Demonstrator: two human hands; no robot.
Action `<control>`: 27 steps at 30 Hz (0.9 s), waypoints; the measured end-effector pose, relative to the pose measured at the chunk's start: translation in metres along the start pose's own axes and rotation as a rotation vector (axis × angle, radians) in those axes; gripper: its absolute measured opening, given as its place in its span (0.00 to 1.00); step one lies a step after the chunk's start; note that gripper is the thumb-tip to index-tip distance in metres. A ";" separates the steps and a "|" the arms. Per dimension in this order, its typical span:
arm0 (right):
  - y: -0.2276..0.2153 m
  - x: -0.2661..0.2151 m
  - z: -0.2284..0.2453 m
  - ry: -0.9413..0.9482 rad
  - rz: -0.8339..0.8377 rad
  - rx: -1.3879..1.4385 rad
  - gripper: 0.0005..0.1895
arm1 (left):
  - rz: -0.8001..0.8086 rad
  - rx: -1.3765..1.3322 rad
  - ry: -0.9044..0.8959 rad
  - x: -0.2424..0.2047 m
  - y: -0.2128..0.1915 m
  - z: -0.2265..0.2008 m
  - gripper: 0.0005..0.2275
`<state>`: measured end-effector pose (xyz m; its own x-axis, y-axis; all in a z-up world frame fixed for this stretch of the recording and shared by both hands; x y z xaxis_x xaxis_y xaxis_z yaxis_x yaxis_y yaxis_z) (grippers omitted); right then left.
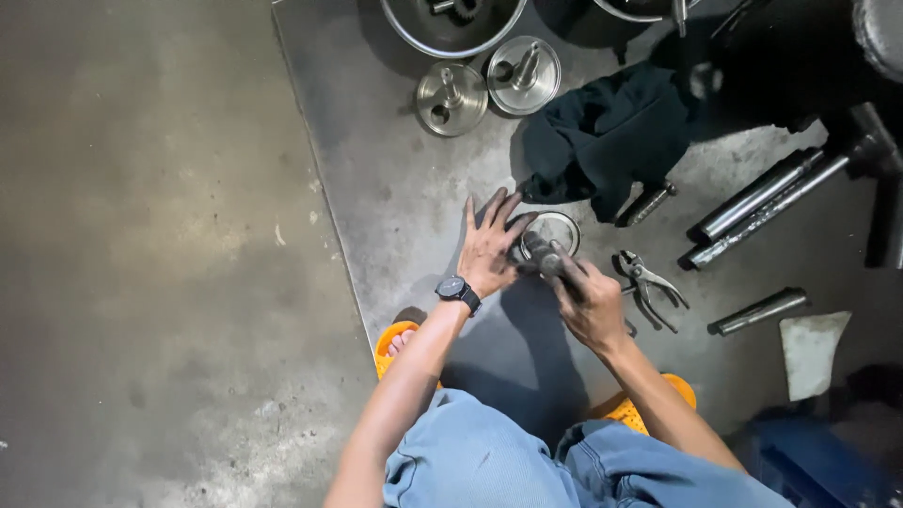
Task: The person uses pliers to bend a metal ring, then uses a hammer to tap it into place on a metal surface. They retrieve a spray can, apply lubricant to a cylindrical metal part, and wipe it with a cloth. Finally, they use pliers to manipulate a small metal component over a bowl.
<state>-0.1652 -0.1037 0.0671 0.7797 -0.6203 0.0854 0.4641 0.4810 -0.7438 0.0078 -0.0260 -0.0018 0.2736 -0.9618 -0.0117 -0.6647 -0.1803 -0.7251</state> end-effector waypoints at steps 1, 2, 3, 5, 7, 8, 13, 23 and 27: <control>0.006 -0.004 -0.008 0.000 0.005 0.003 0.26 | 0.000 0.000 -0.006 -0.002 -0.001 -0.001 0.38; 0.013 -0.008 -0.016 0.038 0.091 -0.059 0.26 | 0.024 0.016 -0.020 -0.005 -0.002 -0.004 0.38; 0.020 -0.009 -0.025 0.075 0.163 -0.124 0.27 | 0.043 0.038 -0.023 -0.001 -0.005 -0.005 0.39; 0.014 -0.004 -0.026 0.084 0.137 -0.114 0.25 | 0.030 0.023 -0.015 0.003 -0.005 -0.005 0.38; 0.010 -0.006 -0.023 0.104 0.124 -0.101 0.23 | 0.028 -0.001 -0.017 0.001 -0.001 -0.002 0.38; 0.007 -0.008 -0.018 0.065 0.092 -0.071 0.24 | 0.023 -0.002 -0.009 -0.002 0.000 -0.001 0.38; 0.016 -0.014 -0.036 0.032 0.112 -0.078 0.21 | 0.035 0.016 -0.014 0.002 -0.004 -0.005 0.38; 0.005 0.000 -0.026 0.038 0.086 -0.014 0.23 | 0.020 -0.009 -0.017 0.000 0.001 -0.008 0.38; 0.008 0.004 -0.020 0.047 0.086 -0.105 0.23 | 0.036 0.005 -0.019 0.001 -0.005 -0.009 0.38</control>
<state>-0.1667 -0.1150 0.0476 0.7932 -0.6089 -0.0113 0.3478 0.4682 -0.8123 0.0051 -0.0284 0.0084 0.2633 -0.9634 -0.0508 -0.6707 -0.1450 -0.7274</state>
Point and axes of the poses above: each hand's wrist, its own x-axis towards the middle knuckle, its own y-axis out of the palm, z = x × y, the point moved 3 cm from there along x, towards the middle knuckle, and after that the axes turned 5 degrees about -x, right-handed, at the moved point
